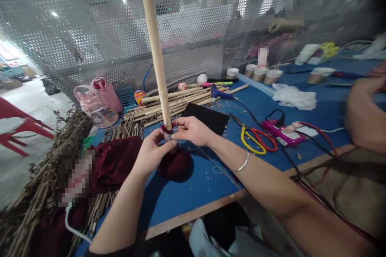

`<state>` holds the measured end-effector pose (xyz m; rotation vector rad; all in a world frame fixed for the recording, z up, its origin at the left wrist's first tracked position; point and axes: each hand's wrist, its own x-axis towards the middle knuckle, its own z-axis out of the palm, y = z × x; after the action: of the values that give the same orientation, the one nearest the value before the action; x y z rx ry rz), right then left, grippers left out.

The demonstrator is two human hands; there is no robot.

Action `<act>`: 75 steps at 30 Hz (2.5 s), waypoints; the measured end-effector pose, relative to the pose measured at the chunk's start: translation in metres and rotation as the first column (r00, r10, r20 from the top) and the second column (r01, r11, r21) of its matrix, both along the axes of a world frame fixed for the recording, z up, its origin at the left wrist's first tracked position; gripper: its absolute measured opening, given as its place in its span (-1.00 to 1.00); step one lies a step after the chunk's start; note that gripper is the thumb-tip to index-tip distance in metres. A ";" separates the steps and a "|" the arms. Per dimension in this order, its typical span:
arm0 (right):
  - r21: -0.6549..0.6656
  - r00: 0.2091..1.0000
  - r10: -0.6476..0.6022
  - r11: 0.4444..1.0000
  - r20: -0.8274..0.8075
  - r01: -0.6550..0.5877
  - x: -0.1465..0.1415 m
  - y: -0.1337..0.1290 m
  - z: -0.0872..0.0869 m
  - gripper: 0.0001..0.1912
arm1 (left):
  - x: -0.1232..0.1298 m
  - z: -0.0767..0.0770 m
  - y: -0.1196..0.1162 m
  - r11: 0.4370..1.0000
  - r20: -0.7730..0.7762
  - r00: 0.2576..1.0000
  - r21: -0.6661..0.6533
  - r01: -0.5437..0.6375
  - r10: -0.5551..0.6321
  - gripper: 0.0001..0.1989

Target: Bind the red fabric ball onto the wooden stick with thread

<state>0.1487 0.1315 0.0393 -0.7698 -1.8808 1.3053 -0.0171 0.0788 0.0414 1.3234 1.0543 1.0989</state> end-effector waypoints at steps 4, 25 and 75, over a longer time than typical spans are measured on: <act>-0.010 0.991 -0.123 0.992 0.043 0.124 -0.006 -0.008 -0.001 -0.72 | 0.001 -0.010 0.000 0.993 -0.036 0.993 0.043 -0.109 0.111 -0.73; -0.047 0.998 0.031 0.998 -0.062 -0.034 -0.001 -0.013 0.007 -0.83 | 0.003 -0.021 -0.005 0.964 0.007 0.968 0.087 -0.251 0.251 -0.67; 0.077 0.993 -0.039 0.997 0.113 0.031 -0.012 -0.008 0.002 -0.69 | -0.006 -0.010 -0.011 0.997 0.134 0.988 0.005 -0.079 0.078 -0.69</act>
<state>0.1365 0.1237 0.0409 -0.8505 -1.9860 1.1838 -0.0229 0.0679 0.0309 1.2072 1.0089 1.2361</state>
